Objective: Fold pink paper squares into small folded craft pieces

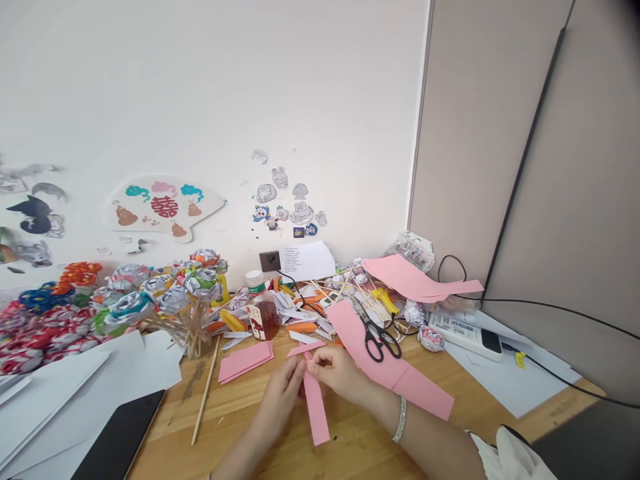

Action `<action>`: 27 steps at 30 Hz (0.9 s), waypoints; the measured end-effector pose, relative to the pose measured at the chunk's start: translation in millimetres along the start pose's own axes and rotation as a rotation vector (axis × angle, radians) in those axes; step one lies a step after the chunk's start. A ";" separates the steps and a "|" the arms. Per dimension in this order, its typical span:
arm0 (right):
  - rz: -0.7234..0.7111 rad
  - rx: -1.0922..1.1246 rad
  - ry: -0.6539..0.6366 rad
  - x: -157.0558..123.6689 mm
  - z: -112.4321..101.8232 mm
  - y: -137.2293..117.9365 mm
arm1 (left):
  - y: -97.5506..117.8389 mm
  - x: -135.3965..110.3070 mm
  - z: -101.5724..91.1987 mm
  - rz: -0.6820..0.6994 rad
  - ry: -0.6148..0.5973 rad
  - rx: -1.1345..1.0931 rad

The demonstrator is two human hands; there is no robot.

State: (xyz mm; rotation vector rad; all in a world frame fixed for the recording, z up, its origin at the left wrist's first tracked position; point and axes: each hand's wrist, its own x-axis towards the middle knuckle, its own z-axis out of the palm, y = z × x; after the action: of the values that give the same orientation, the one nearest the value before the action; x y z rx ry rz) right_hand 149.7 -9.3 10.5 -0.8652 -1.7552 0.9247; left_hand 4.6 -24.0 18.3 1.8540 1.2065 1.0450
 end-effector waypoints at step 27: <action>0.063 0.203 0.225 4.7 -1.4 4.0 | -4.7 -3.1 14.9 -0.181 -0.335 -0.204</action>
State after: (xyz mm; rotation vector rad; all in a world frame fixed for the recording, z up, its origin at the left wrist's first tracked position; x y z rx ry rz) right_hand 150.1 -3.1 9.2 -0.8598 -1.4231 0.9873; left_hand 15.3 -27.0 6.8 1.6475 1.0071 0.6968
